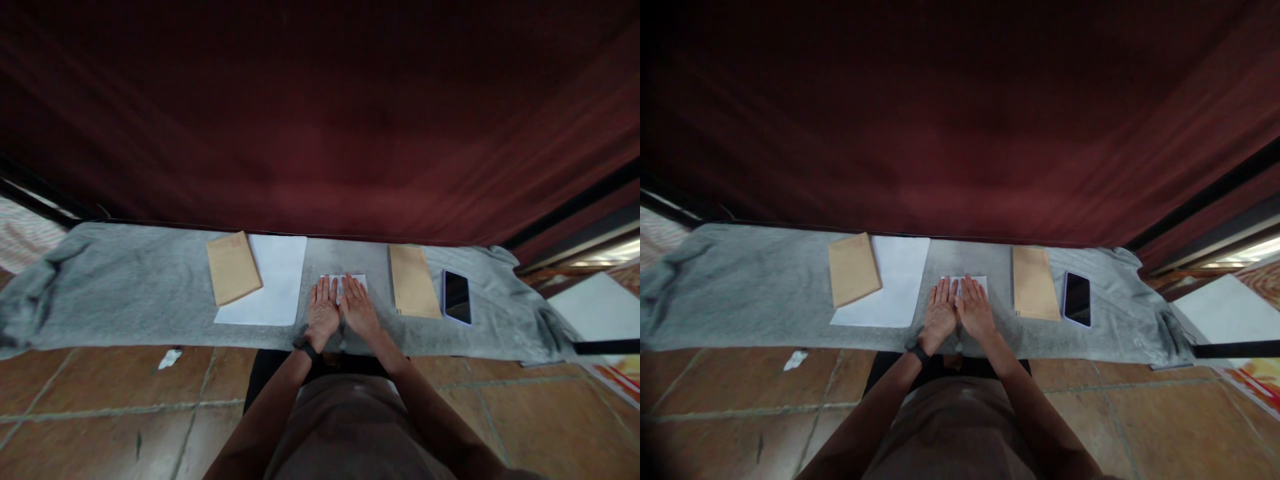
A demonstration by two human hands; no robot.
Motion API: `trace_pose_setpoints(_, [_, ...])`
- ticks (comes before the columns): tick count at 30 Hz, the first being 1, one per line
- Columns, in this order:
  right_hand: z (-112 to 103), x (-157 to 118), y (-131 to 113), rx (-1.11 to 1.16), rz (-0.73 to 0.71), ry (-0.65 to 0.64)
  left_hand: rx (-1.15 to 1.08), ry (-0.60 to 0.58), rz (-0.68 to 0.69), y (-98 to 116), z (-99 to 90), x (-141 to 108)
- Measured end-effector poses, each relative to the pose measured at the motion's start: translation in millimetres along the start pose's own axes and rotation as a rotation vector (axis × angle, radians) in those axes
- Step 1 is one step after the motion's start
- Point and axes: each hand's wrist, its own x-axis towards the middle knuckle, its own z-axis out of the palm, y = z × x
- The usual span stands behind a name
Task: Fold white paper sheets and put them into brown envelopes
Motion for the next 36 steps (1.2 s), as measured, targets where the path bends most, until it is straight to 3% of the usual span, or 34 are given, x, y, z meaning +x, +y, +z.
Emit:
trace_pose_setpoints(4, [6,2,-5,-0.003,-0.047,-0.058,0.011,-0.019,-0.006,-1,0.2,0])
trace_pose_setpoints(12, [11,-8,25,-0.087,0.030,0.023,0.010,0.052,0.019,-5,3.1,-1])
trace_pose_setpoints(19, [9,-15,37,-0.131,0.060,0.109,-0.030,0.092,-0.016,-17,2.5,-6])
trace_pose_setpoints(22, [9,-17,37,-0.146,0.057,0.132,-0.048,0.145,-0.071,-19,0.4,-10])
trace_pose_setpoints(25, [9,-17,36,-0.150,0.058,0.122,-0.054,0.233,-0.108,-7,-1.1,-16])
trace_pose_setpoints(31, [7,-18,38,-0.144,0.056,0.066,-0.139,0.182,0.206,34,5.8,-34])
trace_pose_setpoints(36, [3,-18,38,-0.158,0.030,0.033,-0.104,0.096,0.263,24,4.7,-39])
